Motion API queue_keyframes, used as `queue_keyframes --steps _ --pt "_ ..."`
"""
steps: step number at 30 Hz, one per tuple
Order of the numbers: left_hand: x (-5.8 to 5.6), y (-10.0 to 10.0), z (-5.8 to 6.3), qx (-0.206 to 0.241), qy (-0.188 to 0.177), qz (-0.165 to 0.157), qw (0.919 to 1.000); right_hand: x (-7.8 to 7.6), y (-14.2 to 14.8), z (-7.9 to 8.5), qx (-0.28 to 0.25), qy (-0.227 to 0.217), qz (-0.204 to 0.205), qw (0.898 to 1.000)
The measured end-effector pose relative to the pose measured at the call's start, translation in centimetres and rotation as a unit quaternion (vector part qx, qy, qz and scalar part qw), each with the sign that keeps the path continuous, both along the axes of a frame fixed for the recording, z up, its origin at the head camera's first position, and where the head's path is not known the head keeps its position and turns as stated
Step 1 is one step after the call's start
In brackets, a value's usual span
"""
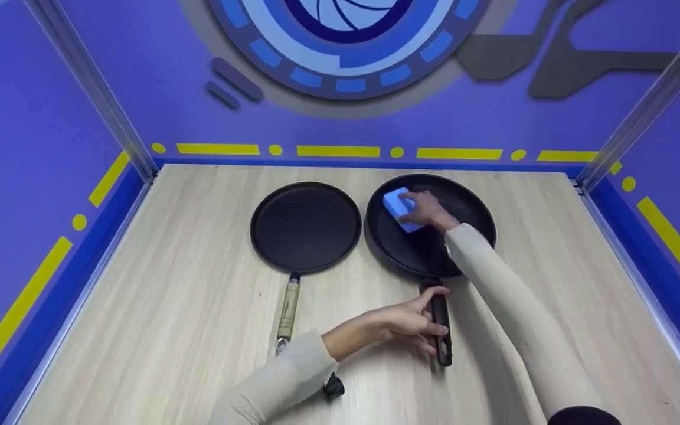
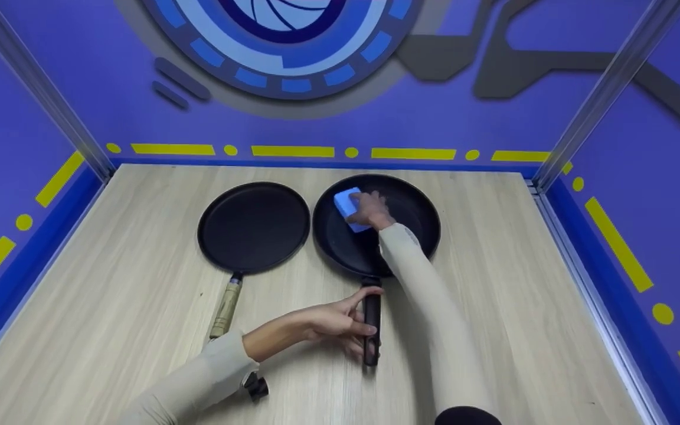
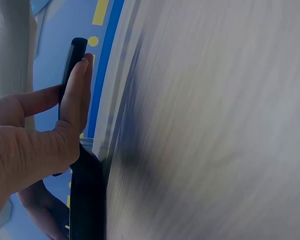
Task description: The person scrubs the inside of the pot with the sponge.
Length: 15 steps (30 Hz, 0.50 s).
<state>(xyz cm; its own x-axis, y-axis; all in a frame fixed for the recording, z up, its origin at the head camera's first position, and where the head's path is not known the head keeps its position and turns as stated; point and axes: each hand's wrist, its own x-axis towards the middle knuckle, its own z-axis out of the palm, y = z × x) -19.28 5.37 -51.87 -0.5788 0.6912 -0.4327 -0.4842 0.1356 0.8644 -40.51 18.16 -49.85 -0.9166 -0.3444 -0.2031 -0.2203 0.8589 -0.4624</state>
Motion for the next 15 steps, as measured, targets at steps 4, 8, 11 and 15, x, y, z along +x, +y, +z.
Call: queue_keyframes --steps 4,8,11,15 --pt "0.0 0.1 -0.1 -0.001 0.005 -0.004 1.0000 1.8 -0.4 0.4 0.035 -0.004 0.062 0.997" --pt "0.3 0.1 -0.3 0.023 -0.017 -0.011 0.9995 4.3 0.2 0.9 0.090 -0.019 0.133 0.987" --pt "0.4 -0.1 -0.3 0.043 -0.034 -0.011 0.9984 5.9 0.9 1.3 0.124 -0.024 0.174 0.977" --pt "0.5 -0.1 -0.2 0.048 -0.039 0.002 0.9981 7.3 2.8 1.8 0.135 -0.023 0.213 0.967"
